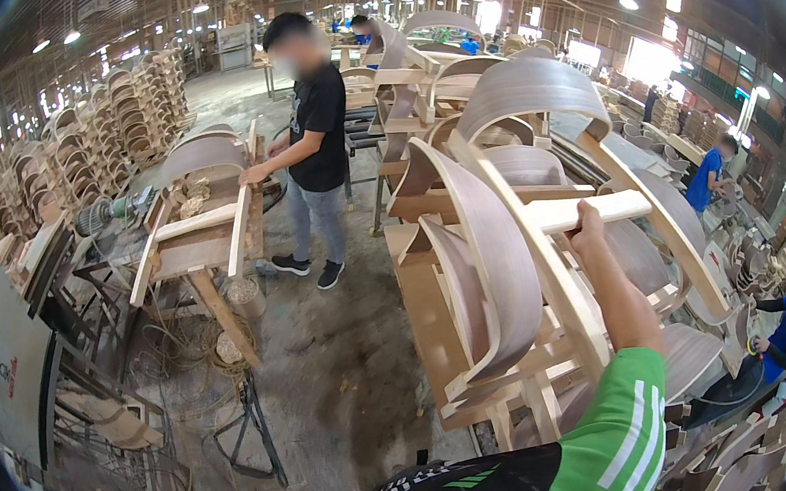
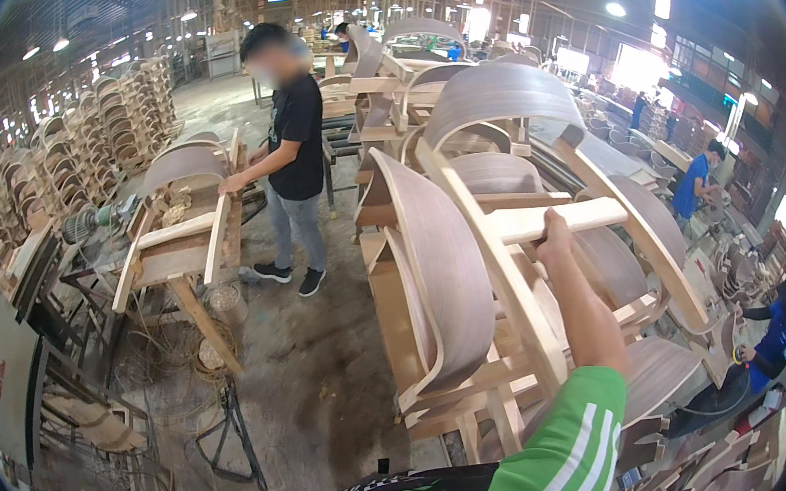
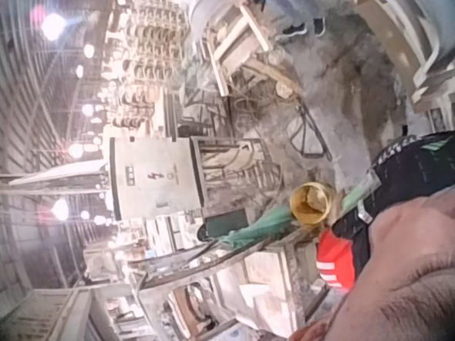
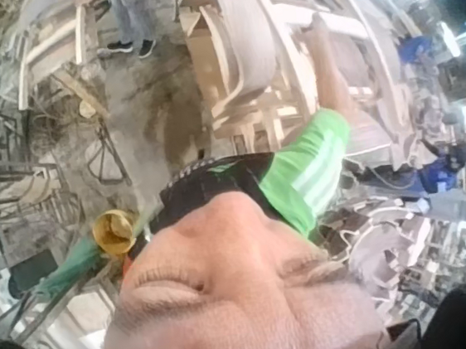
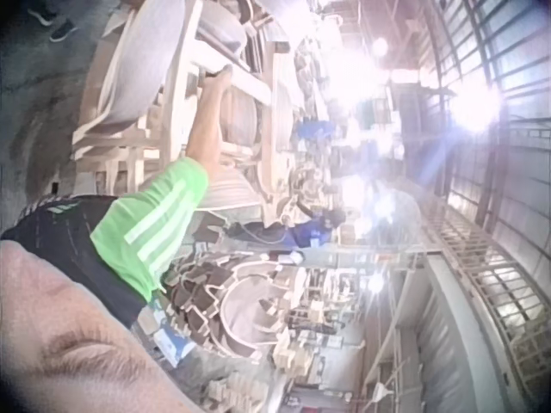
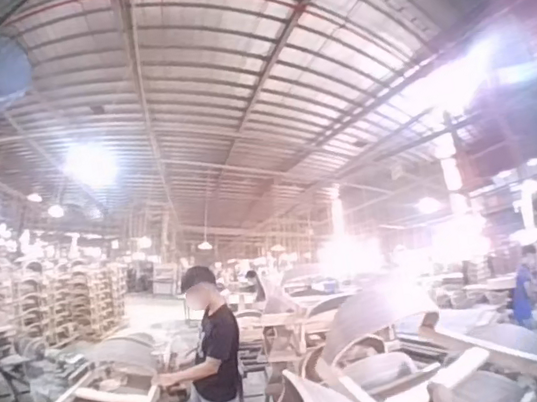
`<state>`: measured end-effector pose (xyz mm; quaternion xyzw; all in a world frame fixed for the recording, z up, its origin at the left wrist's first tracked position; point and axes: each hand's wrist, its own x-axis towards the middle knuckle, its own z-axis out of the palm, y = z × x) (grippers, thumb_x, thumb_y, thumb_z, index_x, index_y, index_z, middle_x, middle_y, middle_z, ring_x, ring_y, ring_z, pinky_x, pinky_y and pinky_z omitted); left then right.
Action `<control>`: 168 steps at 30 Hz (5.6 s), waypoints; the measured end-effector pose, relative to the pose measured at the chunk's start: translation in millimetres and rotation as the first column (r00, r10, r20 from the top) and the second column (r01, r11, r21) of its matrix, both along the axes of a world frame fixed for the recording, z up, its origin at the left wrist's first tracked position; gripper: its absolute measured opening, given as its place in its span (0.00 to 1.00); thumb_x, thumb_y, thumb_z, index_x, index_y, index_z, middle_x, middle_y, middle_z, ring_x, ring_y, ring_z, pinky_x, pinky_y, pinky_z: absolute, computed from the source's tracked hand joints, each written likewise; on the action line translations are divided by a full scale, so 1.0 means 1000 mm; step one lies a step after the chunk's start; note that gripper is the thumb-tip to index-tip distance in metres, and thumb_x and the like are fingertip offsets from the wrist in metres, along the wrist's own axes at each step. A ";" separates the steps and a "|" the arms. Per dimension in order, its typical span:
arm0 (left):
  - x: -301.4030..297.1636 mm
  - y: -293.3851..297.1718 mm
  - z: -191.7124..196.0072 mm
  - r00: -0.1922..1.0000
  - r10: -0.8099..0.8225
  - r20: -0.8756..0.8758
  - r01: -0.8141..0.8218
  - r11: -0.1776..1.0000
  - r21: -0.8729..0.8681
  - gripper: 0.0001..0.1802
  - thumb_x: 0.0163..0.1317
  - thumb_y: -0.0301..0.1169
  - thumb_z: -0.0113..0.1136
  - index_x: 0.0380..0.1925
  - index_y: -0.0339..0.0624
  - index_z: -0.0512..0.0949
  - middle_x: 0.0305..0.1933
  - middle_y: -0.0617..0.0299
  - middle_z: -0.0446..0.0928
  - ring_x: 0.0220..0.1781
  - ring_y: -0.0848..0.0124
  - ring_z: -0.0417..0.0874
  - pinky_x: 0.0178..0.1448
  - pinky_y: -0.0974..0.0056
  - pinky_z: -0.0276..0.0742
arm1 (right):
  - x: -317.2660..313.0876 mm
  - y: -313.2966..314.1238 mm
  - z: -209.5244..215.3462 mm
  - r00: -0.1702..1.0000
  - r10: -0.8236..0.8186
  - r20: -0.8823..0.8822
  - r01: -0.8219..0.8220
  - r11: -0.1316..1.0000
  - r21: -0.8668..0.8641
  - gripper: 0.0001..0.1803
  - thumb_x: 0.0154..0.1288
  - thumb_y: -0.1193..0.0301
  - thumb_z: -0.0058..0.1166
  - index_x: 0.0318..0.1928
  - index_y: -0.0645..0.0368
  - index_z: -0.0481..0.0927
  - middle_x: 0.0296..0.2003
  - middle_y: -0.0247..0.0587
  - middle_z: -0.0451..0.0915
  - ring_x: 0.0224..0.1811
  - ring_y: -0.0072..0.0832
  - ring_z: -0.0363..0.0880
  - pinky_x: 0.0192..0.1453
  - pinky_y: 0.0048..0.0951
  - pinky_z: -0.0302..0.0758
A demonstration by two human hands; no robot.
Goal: The person assembles wooden chair frames by attaching curved backrests to the base. They repeatedly pick up frames and backrests, align them, and place the assembled units onto a nearby rack.
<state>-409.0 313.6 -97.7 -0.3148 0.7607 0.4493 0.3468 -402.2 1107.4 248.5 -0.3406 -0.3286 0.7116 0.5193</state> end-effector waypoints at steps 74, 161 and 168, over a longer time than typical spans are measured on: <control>0.733 -0.067 -0.029 0.014 0.994 0.107 -0.973 0.038 -0.227 0.22 0.67 0.45 0.59 0.27 0.37 0.86 0.25 0.53 0.85 0.28 0.62 0.88 0.37 0.56 0.85 | 0.398 -1.127 -0.356 0.107 -0.358 0.928 0.700 -0.635 -0.326 0.24 0.67 0.52 0.65 0.52 0.59 0.84 0.42 0.45 0.88 0.42 0.38 0.88 0.51 0.35 0.82; 1.092 -0.193 0.142 -0.581 0.213 -0.785 -0.603 -0.761 0.240 0.13 0.66 0.36 0.68 0.36 0.36 0.80 0.26 0.64 0.78 0.26 0.74 0.79 0.31 0.65 0.76 | 0.643 -1.146 -0.250 -0.399 0.376 0.836 0.097 -0.889 0.447 0.17 0.60 0.66 0.69 0.41 0.63 0.78 0.28 0.57 0.82 0.34 0.58 0.84 0.40 0.48 0.79; 0.946 -0.212 0.118 -0.386 0.578 -0.719 -0.865 -0.498 0.064 0.12 0.62 0.34 0.70 0.35 0.36 0.82 0.25 0.65 0.78 0.28 0.77 0.77 0.34 0.66 0.74 | 0.476 -0.974 -0.296 -0.252 0.308 0.917 -0.433 -0.884 0.177 0.18 0.60 0.63 0.70 0.39 0.67 0.82 0.26 0.54 0.85 0.31 0.52 0.88 0.39 0.47 0.81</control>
